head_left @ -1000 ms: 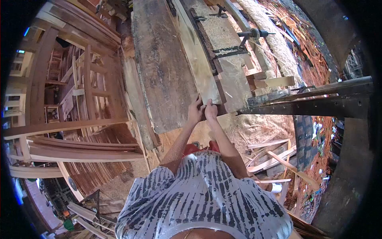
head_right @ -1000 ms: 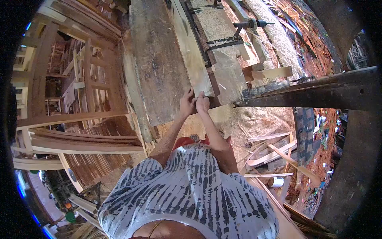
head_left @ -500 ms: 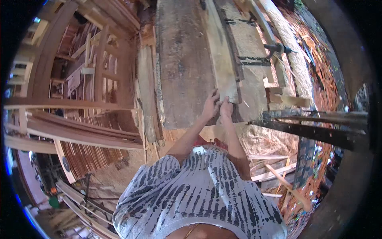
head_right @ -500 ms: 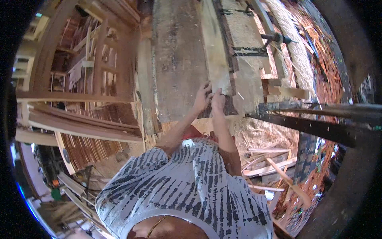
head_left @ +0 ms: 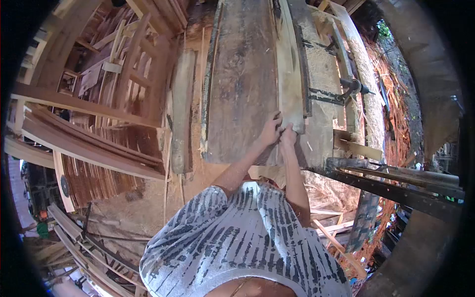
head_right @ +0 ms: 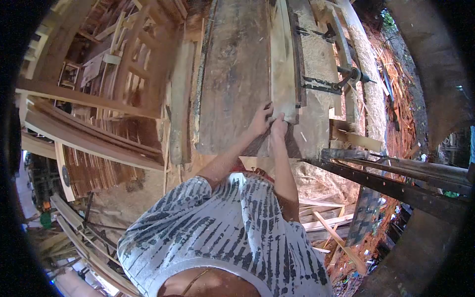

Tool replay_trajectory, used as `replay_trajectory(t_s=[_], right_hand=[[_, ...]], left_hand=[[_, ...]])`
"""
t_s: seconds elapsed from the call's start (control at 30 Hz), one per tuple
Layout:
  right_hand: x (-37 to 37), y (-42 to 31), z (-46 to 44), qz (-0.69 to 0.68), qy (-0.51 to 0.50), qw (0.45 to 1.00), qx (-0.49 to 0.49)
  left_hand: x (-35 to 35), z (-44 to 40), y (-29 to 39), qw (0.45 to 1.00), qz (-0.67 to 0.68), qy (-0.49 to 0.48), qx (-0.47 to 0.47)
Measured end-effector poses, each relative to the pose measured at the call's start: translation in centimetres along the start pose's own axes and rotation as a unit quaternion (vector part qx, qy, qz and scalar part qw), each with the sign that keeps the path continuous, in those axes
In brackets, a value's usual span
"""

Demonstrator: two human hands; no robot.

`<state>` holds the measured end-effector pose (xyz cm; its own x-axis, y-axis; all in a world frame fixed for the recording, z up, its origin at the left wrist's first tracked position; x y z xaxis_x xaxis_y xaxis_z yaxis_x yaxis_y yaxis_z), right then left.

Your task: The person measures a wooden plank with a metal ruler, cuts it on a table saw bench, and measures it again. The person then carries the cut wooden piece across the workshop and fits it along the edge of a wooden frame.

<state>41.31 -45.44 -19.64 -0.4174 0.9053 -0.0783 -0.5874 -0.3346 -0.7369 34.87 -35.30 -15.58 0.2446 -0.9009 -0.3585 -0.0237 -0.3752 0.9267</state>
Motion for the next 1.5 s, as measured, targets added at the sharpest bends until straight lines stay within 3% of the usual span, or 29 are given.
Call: replay_trajectory(t_s=[0.1,0.13,0.23,0.3,0.33,0.4,0.5,0.57,0.7,0.83,0.9,0.93,1.23,1.3,1.43,1.47,1.5], right_hand=[[0.3,0.7,-2.8,-0.033,0.019,0.999,-0.032],[-0.1,2.8,-6.7,0.023,0.03,0.998,-0.042],[0.5,-0.7,-2.9,0.11,0.058,0.992,-0.018],[1.4,-3.2,-0.2,0.234,0.058,0.969,-0.045],[1.4,-3.4,-0.5,0.229,0.065,0.97,-0.041],[1.3,-2.9,-1.3,0.086,0.04,0.995,-0.044],[1.4,-3.0,-1.4,0.141,0.069,0.987,-0.036],[1.3,-4.4,0.4,0.135,0.06,0.989,-0.032],[0.9,-5.6,1.6,0.163,0.022,0.986,-0.017],[1.5,-7.0,3.9,0.082,0.031,0.996,-0.012],[1.6,-7.0,4.0,0.048,0.027,0.998,-0.005],[1.5,-7.2,4.0,0.064,0.018,0.998,-0.016],[1.2,-6.4,2.2,0.043,-0.002,0.999,-0.004],[1.2,-6.0,1.3,0.111,0.013,0.993,0.024],[0.3,-3.5,-1.0,0.052,-0.036,0.998,0.001],[-0.9,-5.0,0.5,0.001,-0.122,0.987,0.104],[-1.1,-6.0,1.1,-0.003,-0.12,0.987,0.105]], left_hand=[[-0.7,-0.9,0.2,1.0,0.02,-0.003,-0.023],[-0.9,-1.2,0.2,0.999,0.023,-0.011,-0.022],[-1.2,-2.2,-0.6,0.999,0.006,-0.024,-0.03],[-1.1,-2.5,-0.8,1.0,-0.022,-0.012,0.011],[-1.0,-2.5,-0.3,1.0,-0.01,-0.013,0.004],[-1.2,-2.2,0.7,1.0,0.018,-0.007,-0.006],[-0.3,-2.5,-1.5,0.997,0.05,0.004,-0.054],[0.7,-3.0,-3.6,0.955,0.259,0.048,-0.133],[1.2,-2.1,-1.7,0.972,0.196,0.125,-0.015],[1.5,-4.0,-0.2,0.943,0.253,0.214,-0.026],[2.1,-5.4,-0.8,0.914,0.302,0.236,-0.136],[1.9,-5.9,-0.6,0.936,0.24,0.25,-0.061],[2.2,-8.4,-2.8,0.912,0.3,0.278,-0.025],[2.3,-9.2,-2.4,0.895,0.337,0.291,-0.009],[2.7,-9.1,-2.5,0.886,0.298,0.356,0.006],[3.1,-9.2,-2.5,0.867,0.312,0.388,0.027],[3.3,-9.4,-2.4,0.846,0.327,0.42,0.048]])
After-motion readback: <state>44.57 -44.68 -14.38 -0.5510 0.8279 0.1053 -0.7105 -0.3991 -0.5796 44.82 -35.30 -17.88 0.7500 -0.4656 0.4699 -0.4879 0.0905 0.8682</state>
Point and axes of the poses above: each hand's wrist, its own z-axis away from the middle knuckle, its own x-axis out of the palm, y = z × x, the point moved 2 cm from there along -z, towards the middle knuckle, and after that the axes turned 15 degrees about -y, right-handed, at the moved point
